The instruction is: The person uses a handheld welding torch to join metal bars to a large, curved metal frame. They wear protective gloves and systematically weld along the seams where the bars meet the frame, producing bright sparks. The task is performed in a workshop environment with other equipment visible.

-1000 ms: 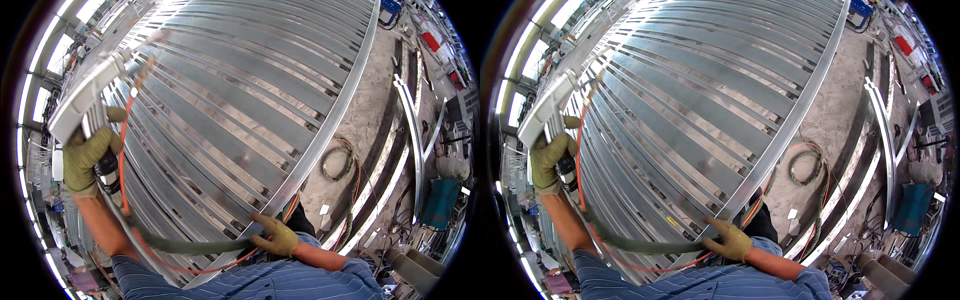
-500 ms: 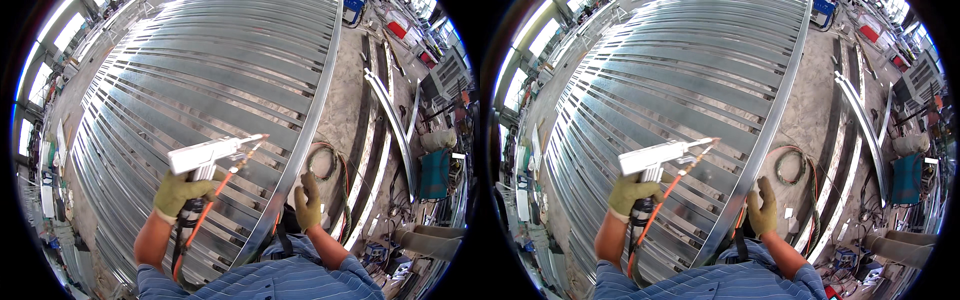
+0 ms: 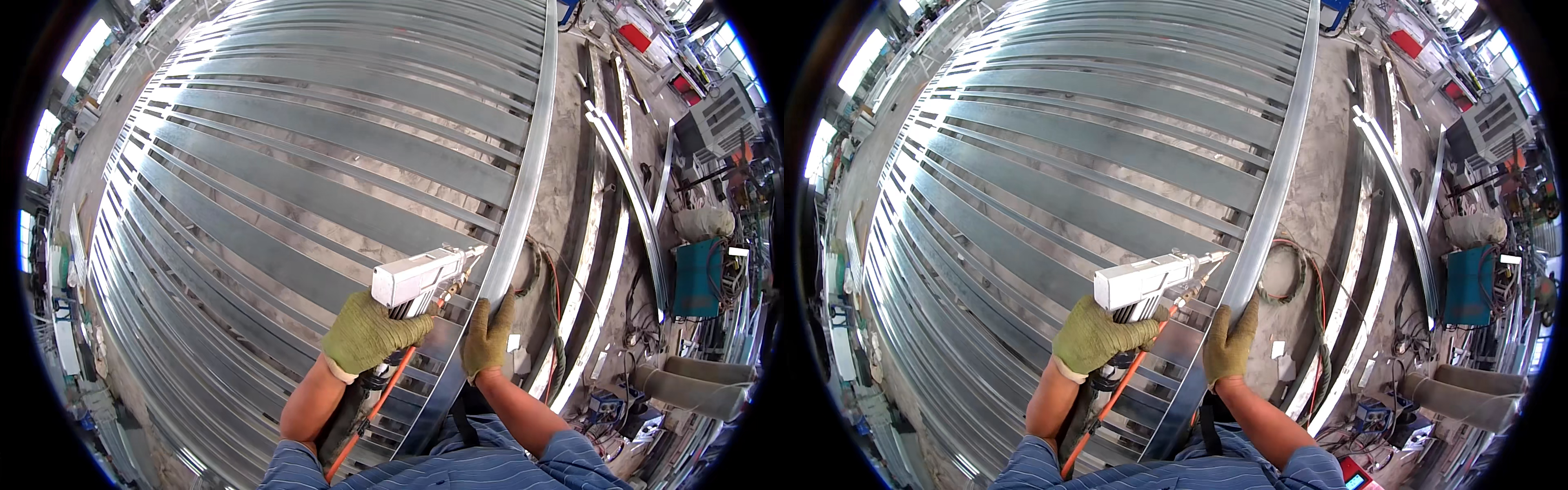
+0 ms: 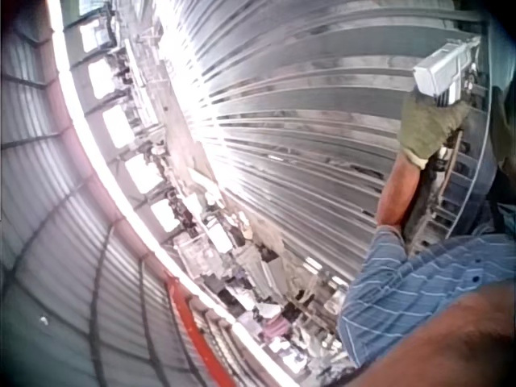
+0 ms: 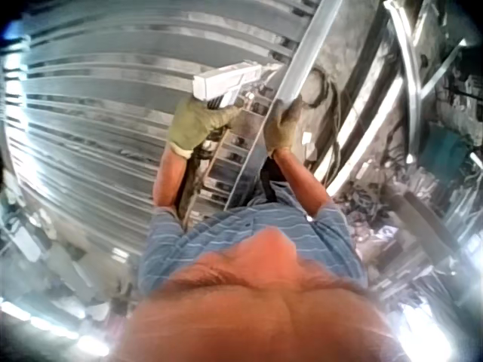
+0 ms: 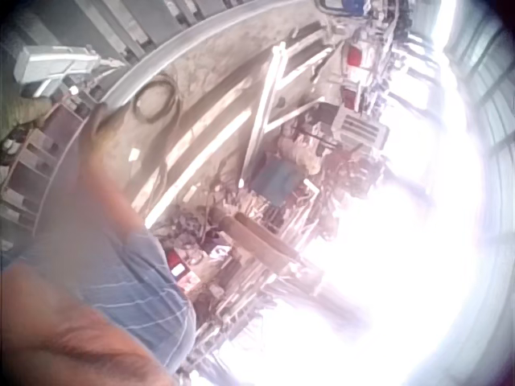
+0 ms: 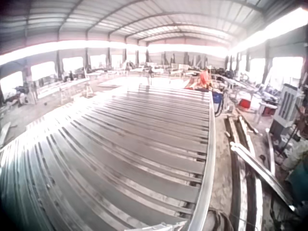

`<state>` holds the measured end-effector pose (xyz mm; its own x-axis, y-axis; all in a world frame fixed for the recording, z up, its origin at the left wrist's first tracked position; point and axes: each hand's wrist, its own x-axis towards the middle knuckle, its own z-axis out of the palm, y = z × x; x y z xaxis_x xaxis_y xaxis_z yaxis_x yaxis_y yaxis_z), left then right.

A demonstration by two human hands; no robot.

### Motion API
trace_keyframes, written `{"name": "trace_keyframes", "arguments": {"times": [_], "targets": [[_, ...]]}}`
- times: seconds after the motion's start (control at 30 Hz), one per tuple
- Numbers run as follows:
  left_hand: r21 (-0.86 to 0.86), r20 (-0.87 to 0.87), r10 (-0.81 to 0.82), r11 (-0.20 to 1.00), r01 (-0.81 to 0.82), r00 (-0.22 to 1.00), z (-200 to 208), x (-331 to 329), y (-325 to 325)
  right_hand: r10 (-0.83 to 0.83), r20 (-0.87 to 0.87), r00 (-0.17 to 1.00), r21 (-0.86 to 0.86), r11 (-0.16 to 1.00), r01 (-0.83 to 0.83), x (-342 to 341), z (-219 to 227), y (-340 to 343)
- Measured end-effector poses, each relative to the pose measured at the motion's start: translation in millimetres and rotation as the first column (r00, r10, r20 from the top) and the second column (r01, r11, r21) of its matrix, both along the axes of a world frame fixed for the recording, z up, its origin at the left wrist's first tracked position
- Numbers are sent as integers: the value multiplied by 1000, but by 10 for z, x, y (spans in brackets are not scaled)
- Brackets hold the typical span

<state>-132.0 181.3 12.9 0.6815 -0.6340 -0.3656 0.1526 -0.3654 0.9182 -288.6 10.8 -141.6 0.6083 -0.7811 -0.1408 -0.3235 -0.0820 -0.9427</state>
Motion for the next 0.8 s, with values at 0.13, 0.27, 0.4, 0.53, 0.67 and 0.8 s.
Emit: {"name": "trace_keyframes", "arguments": {"times": [0.13,0.27,0.4,0.53,0.67,0.8], "targets": [[-8,31,1,1000,0,1000,-39,74,-84,-16,-21,1000,34,999,17,19,106,16],[63,66,-44,997,40,997,-36,108,-141,-14,-44,999,33,999,15,26,127,6],[66,36,-89,994,87,995,-80,129,-150,-3,-49,999,-6,1000,3,39,156,39],[39,-23,-47,998,48,999,-18,124,-203,21,-27,999,26,999,-20,62,188,15],[63,-15,-66,996,67,998,20,124,-226,20,-24,1000,13,1000,-20,40,151,22],[21,-61,-52,998,54,997,-13,127,-240,5,4,1000,33,999,-6,50,163,31]]}}
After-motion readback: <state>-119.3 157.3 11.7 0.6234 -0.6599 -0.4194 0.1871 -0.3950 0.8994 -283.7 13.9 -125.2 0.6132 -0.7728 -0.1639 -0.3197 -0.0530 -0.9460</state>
